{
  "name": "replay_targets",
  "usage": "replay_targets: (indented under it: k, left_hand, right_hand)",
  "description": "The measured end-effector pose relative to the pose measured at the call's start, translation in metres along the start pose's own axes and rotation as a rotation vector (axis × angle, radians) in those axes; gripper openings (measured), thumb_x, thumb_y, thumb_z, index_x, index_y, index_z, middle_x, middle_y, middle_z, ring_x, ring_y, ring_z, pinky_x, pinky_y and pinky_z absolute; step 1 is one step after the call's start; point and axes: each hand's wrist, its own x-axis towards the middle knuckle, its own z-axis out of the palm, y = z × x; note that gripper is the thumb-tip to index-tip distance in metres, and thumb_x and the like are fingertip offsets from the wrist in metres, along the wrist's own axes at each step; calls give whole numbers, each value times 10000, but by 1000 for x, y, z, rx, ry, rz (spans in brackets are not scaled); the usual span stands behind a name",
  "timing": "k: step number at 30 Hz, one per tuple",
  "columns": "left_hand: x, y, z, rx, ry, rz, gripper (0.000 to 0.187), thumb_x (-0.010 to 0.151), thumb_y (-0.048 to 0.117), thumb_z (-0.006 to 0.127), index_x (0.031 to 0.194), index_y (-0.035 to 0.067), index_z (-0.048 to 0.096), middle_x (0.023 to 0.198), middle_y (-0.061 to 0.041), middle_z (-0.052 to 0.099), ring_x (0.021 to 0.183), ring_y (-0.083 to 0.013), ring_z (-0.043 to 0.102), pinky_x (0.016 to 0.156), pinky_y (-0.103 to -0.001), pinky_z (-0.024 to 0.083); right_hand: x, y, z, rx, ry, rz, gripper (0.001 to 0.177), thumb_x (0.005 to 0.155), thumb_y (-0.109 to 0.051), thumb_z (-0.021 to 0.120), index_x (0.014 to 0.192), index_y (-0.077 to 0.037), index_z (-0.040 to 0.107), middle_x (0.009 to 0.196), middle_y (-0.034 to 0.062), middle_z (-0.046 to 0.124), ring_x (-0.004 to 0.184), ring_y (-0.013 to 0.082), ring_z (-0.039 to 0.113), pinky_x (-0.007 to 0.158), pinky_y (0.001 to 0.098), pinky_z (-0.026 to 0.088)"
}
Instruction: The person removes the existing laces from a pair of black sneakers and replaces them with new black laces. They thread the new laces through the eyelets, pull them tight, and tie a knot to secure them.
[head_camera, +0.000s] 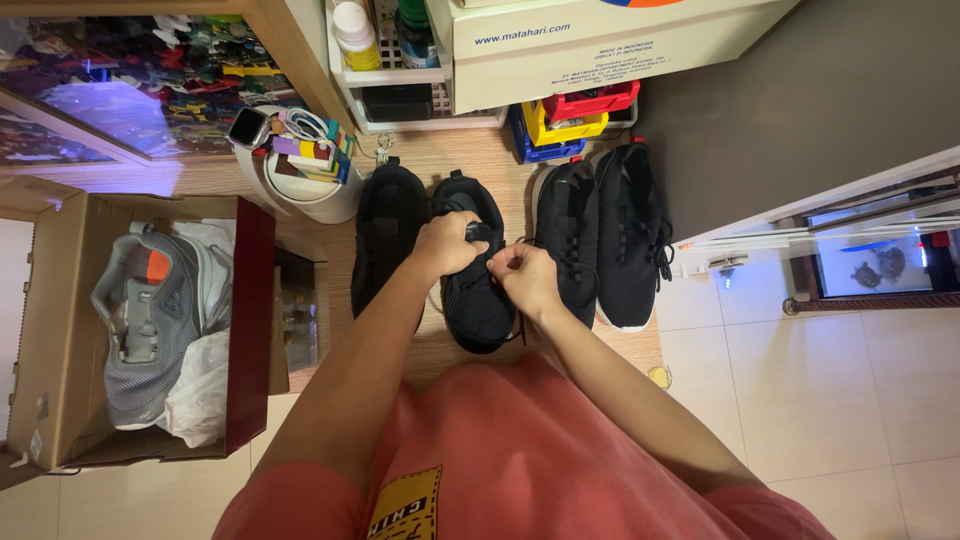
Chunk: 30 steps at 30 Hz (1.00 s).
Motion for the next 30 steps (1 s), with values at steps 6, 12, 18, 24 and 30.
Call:
replay_targets:
  k: [6, 12, 18, 24, 30]
  left_hand:
    - [4, -7, 4, 8, -2, 47, 414, 854, 346, 772, 1235, 198, 706, 1143, -126, 751, 1105, -305, 703, 979, -399, 526]
    - [11, -23, 11, -40, 3, 125, 427, 861, 350, 745, 1255, 199, 680, 1161, -139, 741, 1110, -336, 694, 977, -412, 528]
    - [23, -35, 22, -72, 24, 168, 430, 943, 481, 584, 1247, 195, 688, 1198, -148, 725, 1149, -374, 665, 999, -454, 513]
    - [32, -38, 28, -27, 30, 160, 495, 1003, 533, 436, 1258, 189, 685, 1233, -148, 707, 1182, -386, 633, 1029, -483, 472]
    - [32, -33, 24, -16, -18, 128, 491, 1006, 524, 413, 1242, 198, 695, 1230, -128, 710, 1184, -366, 633, 1041, -470, 463]
  right_hand:
    - [-3, -2, 1, -53, 62, -196, 179, 816, -89, 819, 956, -40, 717, 752, 27, 716, 663, 106, 658, 654, 272, 541]
    - [-1, -8, 4, -106, 77, -180, 161, 835, -145, 818, 942, -41, 757, 735, 65, 726, 640, 143, 672, 645, 294, 544]
    - [11, -1, 3, -178, 61, -350, 90, 919, -103, 703, 953, -19, 701, 776, 120, 719, 682, 171, 682, 662, 310, 535]
    - [33, -17, -30, 191, 90, -450, 60, 1054, -61, 564, 994, -61, 560, 886, 72, 689, 743, 126, 626, 682, 284, 538]
    - [40, -61, -105, 526, 178, -565, 76, 1170, -193, 484, 1147, -127, 455, 969, 93, 710, 700, 135, 665, 582, 242, 482]
